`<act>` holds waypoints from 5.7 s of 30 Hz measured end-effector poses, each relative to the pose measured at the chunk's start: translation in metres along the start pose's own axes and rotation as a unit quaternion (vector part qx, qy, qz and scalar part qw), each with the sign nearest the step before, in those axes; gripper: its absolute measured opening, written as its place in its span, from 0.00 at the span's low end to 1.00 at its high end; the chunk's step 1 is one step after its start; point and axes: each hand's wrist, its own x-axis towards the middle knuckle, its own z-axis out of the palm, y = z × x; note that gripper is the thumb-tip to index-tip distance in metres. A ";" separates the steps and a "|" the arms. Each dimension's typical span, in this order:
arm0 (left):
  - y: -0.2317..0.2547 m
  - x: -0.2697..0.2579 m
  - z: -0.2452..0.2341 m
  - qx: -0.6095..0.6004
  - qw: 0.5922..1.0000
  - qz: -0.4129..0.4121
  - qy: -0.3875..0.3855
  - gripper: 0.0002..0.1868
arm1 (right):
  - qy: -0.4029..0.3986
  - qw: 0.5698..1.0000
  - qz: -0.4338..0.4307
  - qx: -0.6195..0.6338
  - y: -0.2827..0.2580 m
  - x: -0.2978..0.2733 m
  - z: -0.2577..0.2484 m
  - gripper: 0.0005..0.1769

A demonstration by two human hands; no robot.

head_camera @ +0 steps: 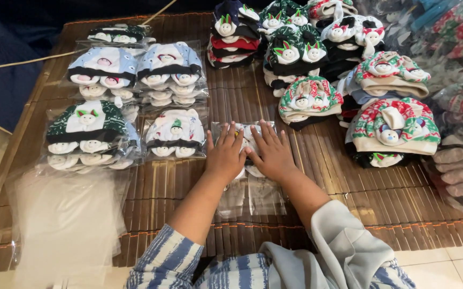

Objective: Packaging small knitted hats into individual plastic bags

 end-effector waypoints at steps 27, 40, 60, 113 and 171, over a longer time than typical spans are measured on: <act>-0.025 -0.040 0.008 -0.162 0.976 0.061 0.134 0.32 | 0.093 0.957 -0.089 0.260 0.025 -0.024 0.007 0.32; -0.053 -0.094 0.008 -0.249 0.875 -0.376 -0.176 0.32 | -0.087 0.840 0.250 0.473 0.093 -0.066 0.024 0.19; -0.052 -0.103 0.009 -0.438 0.806 -0.390 -0.076 0.24 | -0.101 0.820 0.270 0.495 0.085 -0.068 0.028 0.12; -0.042 -0.124 -0.027 -0.317 0.945 0.000 0.078 0.28 | 0.005 0.889 0.029 0.458 0.076 -0.084 -0.015 0.07; 0.006 -0.003 0.040 -0.008 0.993 0.028 0.115 0.30 | 0.225 0.970 -0.070 -0.066 0.003 0.006 0.048 0.33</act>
